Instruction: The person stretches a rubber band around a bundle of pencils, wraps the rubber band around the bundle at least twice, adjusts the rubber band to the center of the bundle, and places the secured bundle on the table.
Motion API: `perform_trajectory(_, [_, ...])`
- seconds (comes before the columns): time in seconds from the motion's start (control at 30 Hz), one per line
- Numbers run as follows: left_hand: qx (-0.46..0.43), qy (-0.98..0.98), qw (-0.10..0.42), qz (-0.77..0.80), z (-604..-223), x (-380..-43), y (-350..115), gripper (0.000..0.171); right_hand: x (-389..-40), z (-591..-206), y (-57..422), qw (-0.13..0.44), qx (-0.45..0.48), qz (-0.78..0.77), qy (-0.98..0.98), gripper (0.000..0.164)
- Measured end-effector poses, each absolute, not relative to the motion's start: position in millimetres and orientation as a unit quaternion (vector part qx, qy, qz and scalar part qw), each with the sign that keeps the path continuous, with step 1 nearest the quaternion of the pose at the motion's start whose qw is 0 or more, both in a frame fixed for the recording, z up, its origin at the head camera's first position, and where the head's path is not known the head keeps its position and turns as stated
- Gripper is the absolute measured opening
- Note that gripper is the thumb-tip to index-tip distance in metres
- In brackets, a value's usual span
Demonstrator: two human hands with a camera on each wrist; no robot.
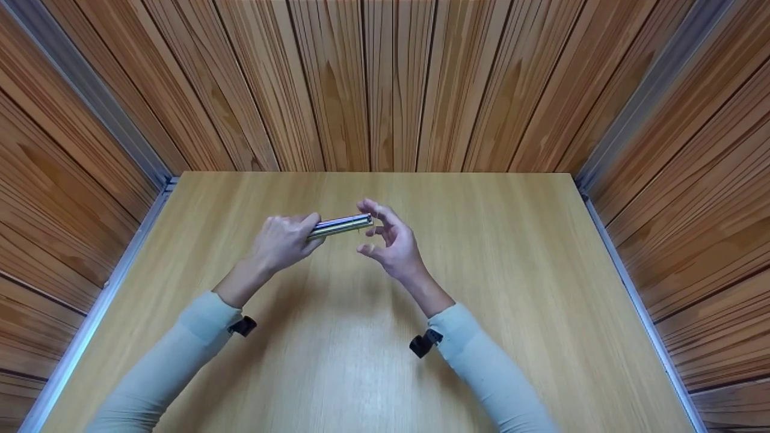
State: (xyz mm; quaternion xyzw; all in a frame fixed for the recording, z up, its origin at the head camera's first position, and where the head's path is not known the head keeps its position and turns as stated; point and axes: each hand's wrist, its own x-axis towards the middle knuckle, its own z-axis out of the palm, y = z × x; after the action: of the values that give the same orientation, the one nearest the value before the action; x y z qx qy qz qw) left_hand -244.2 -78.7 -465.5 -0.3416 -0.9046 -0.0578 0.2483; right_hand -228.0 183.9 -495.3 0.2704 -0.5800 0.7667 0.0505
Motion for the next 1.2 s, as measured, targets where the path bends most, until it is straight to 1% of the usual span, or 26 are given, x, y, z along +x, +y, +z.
perform_trajectory(0.07, [-0.351, -0.909, 0.222, -0.046, -464.4, -244.1, -79.1, 0.023, -228.6, -494.0, 185.8, 0.05, 0.262, 0.754, -0.601, 0.093])
perform_trajectory(0.17, [-0.367, -0.91, 0.19, -0.03, -464.1, -244.1, -78.4, 0.023, -228.5, -491.7, 187.3, 0.047, 0.247, 0.739, -0.625, 0.081])
perform_trajectory(0.27, [-0.382, -0.908, 0.171, -0.008, -464.9, -244.2, -76.8, 0.024, -227.6, -489.4, 187.2, 0.04, 0.233, 0.728, -0.644, 0.07])
perform_trajectory(0.37, [-0.389, -0.91, 0.147, 0.006, -465.1, -243.7, -74.8, 0.024, -227.2, -487.1, 186.4, 0.032, 0.227, 0.718, -0.657, 0.063])
perform_trajectory(0.53, [-0.39, -0.912, 0.13, 0.015, -463.9, -243.9, -74.4, 0.025, -229.2, -483.9, 185.2, 0.019, 0.237, 0.697, -0.676, 0.051])
perform_trajectory(0.63, [-0.386, -0.913, 0.132, 0.018, -463.2, -244.8, -75.1, 0.025, -231.1, -482.2, 184.6, 0.015, 0.241, 0.682, -0.691, 0.048])
perform_trajectory(0.73, [-0.383, -0.916, 0.122, 0.016, -463.6, -245.2, -75.0, 0.025, -232.5, -481.2, 183.7, 0.015, 0.24, 0.663, -0.709, 0.045])
perform_trajectory(0.87, [-0.386, -0.918, 0.094, 0.012, -467.2, -244.6, -73.4, 0.025, -233.0, -482.0, 181.5, 0.03, 0.243, 0.64, -0.728, 0.035])
perform_trajectory(1.03, [-0.396, -0.917, 0.05, 0.009, -477.8, -243.2, -68.7, 0.024, -234.1, -485.0, 176.9, 0.067, 0.258, 0.638, -0.722, 0.018])
perform_trajectory(1.1, [-0.398, -0.917, 0.036, 0.007, -483.0, -242.2, -66.5, 0.024, -234.3, -485.3, 175.5, 0.069, 0.265, 0.645, -0.714, 0.015])
perform_trajectory(1.2, [-0.403, -0.915, 0.014, 0.001, -489.5, -240.5, -62.8, 0.024, -235.4, -483.0, 175.0, 0.063, 0.271, 0.659, -0.699, 0.015])
